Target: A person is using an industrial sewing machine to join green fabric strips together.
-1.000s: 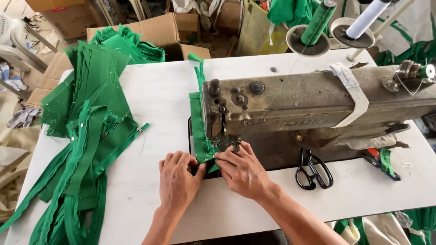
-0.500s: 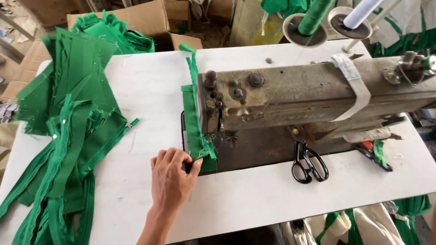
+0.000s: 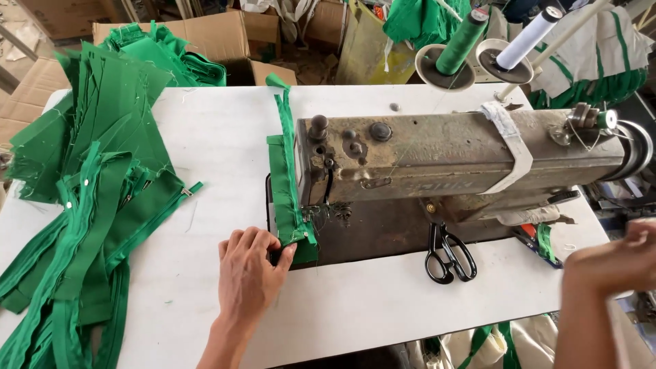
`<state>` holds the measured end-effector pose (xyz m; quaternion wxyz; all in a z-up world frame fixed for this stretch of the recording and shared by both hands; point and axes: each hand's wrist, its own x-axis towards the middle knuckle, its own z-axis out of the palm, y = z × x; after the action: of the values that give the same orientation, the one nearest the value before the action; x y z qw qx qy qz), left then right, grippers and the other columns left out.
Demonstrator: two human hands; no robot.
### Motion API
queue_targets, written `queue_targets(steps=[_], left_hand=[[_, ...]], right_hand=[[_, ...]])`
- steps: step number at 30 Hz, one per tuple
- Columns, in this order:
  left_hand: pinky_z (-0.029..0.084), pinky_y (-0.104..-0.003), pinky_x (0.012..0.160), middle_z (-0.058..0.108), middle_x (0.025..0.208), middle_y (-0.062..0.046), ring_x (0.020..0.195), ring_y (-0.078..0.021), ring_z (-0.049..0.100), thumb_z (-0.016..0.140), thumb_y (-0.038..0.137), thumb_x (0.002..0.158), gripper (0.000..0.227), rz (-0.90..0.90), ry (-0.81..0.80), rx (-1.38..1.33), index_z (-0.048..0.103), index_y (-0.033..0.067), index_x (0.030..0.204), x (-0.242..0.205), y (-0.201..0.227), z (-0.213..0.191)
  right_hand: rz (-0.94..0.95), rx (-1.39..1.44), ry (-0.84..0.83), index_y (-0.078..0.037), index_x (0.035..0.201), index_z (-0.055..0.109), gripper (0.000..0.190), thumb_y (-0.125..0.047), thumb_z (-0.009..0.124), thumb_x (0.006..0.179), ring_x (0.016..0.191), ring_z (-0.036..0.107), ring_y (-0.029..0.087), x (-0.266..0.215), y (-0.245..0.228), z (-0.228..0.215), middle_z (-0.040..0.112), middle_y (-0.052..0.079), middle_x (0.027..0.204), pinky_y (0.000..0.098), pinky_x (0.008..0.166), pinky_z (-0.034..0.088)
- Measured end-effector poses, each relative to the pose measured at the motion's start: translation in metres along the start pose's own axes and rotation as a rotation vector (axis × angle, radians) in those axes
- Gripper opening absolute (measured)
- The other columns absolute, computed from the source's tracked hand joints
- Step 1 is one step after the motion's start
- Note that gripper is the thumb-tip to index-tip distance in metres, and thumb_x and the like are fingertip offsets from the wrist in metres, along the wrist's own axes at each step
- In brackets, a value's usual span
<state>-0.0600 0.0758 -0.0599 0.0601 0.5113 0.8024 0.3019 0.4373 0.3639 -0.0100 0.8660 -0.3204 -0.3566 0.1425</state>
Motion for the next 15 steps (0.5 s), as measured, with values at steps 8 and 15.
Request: queue_targets(steps=[8, 15], left_hand=[[0.037, -0.039, 0.085, 0.069, 0.093, 0.004, 0.092, -0.0222, 0.06, 0.074, 0.041, 0.087, 0.026, -0.159, -0.056, -0.047, 0.066, 0.0166, 0.088, 0.01, 0.011, -0.005], [0.042, -0.046, 0.085, 0.064, 0.105, -0.003, 0.103, -0.0303, 0.056, 0.069, 0.045, 0.09, 0.033, -0.096, -0.05, -0.078, 0.08, 0.0187, 0.106, 0.02, 0.018, -0.004]], right_hand=[[-0.311, -0.365, -1.606, -0.009, 0.119, 0.068, 0.036, -0.025, 0.081, 0.089, 0.103, 0.064, 0.025, -0.253, -0.144, 0.099, 0.067, 0.008, 0.113, 0.0438, 0.097, 0.046], [-0.193, -0.516, -1.676, -0.004, 0.122, 0.069, 0.035, -0.026, 0.075, 0.095, 0.084, 0.05, 0.029, -0.319, -0.108, 0.137, 0.065, 0.011, 0.096, 0.0446, 0.084, 0.046]])
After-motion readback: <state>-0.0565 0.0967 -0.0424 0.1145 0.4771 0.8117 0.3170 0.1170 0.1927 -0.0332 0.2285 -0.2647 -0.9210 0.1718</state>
